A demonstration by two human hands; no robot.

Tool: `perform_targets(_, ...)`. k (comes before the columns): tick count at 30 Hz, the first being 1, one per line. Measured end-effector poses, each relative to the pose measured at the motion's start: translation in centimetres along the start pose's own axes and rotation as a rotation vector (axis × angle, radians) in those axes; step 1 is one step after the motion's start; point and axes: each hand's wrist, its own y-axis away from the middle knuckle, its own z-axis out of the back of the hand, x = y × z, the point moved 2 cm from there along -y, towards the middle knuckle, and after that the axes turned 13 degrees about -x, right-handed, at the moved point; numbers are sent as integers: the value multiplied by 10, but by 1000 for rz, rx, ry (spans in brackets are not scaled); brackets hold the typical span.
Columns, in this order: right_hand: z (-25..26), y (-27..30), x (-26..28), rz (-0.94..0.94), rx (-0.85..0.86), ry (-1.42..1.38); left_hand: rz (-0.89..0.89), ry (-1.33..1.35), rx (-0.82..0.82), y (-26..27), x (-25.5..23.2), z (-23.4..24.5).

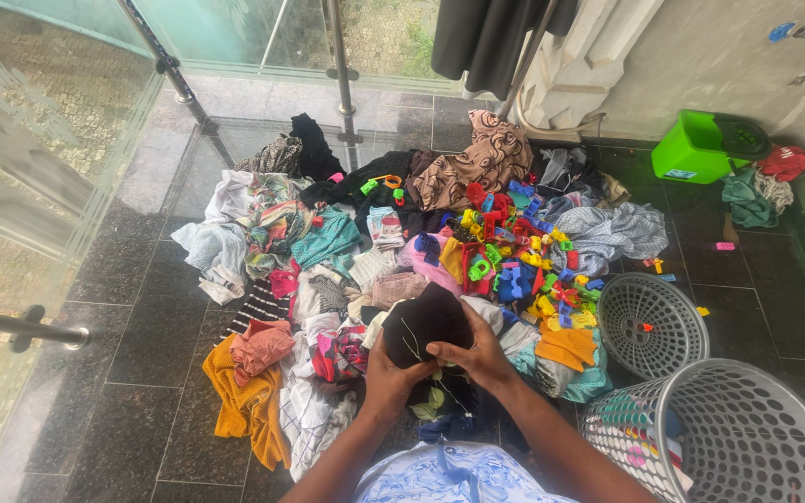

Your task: The person sits on the floor in front of a large pile of clothes and toy blocks, picks up garments one at a time, folds them by hand, and places the folded clothes into a perforated laundry basket. They fold a white printed cloth, a dark garment, an orange towel, and a yellow shirt.

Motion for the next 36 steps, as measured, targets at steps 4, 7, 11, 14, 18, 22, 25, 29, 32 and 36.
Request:
perform_targets(4, -30, 6, -15, -6, -85, -91, -21, 63, -1, 0, -12, 18)
perform_targets(7, -50, 9, -17, 51, -149, -114, -48, 28, 22, -3, -23, 32)
perform_targets(11, -69, 18, -18, 108, -231, -100, 91, -117, 105, -6, -29, 55)
perform_targets(14, -79, 24, -18, 119, -251, -81, 89, -213, 189, -5, -28, 67)
perform_targets(18, -84, 32, -7, 171, -303, 58, 104, -227, 143, -5, -21, 72)
perform_targets(22, -73, 53, 25, 474, -389, 434, 31, -327, 141, 10, -20, 69)
perform_targets(25, -59, 72, 51, 788, -307, 705, -102, -442, 244, 27, -29, 53)
perform_targets(29, -24, 111, 52, 425, -121, 532, -138, -538, 410, 65, -28, 19)
perform_targets(32, 13, 154, 49, 474, -268, 539, -162, -536, 449, 96, -13, -15)
perform_targets(36, 74, 222, 34, 407, -396, 451, -254, -383, 609, 150, 32, -66)
